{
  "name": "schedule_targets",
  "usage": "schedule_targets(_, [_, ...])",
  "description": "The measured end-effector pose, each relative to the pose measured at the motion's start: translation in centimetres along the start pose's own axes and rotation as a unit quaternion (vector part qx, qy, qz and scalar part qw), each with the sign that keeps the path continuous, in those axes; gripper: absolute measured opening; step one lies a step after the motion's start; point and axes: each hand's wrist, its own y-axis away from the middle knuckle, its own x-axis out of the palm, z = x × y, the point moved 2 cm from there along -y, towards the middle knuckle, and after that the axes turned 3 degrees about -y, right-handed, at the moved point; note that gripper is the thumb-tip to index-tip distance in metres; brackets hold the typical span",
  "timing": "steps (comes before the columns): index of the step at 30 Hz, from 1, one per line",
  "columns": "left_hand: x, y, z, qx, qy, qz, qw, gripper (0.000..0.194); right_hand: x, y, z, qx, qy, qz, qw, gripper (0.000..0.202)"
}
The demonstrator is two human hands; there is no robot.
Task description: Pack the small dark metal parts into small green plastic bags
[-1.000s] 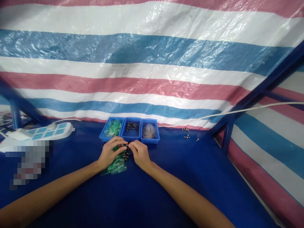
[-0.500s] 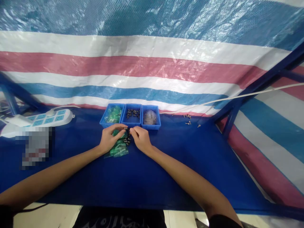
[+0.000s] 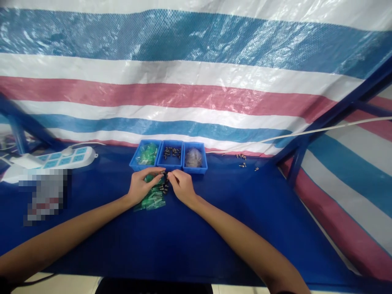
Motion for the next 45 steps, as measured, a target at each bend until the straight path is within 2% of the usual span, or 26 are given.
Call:
schedule_targets(10, [0.1, -0.3, -0.6, 0.038, 0.024, 0.027, 0.999, 0.018, 0.1, 0.0, -0.1, 0.008, 0.010, -0.011, 1.000, 0.033])
schedule_targets(22, [0.1, 0.0, 0.1, 0.012, 0.006, 0.025, 1.000, 0.020, 0.2, 0.0, -0.3, 0.021, 0.030, -0.014, 0.999, 0.037])
schedule_targets(31, [-0.1, -0.5, -0.2, 0.053, -0.029, 0.035, 0.998, 0.027, 0.0, -0.2, 0.0, 0.016, 0.027, -0.027, 0.999, 0.034])
schedule_targets(34, [0.1, -0.5, 0.0, 0.043, -0.017, 0.042, 0.998, 0.027, -0.2, -0.2, 0.2, 0.012, 0.017, -0.021, 1.000, 0.029])
schedule_targets(39, [0.5, -0.2, 0.7, -0.023, 0.035, 0.041, 0.998, 0.028, -0.1, 0.1, 0.1, 0.021, -0.017, -0.006, 1.000, 0.016])
schedule_targets(45, [0.6, 0.0, 0.8, -0.031, 0.054, 0.041, 0.997, 0.024, 0.2, 0.2, 0.0, 0.010, -0.026, -0.002, 1.000, 0.017])
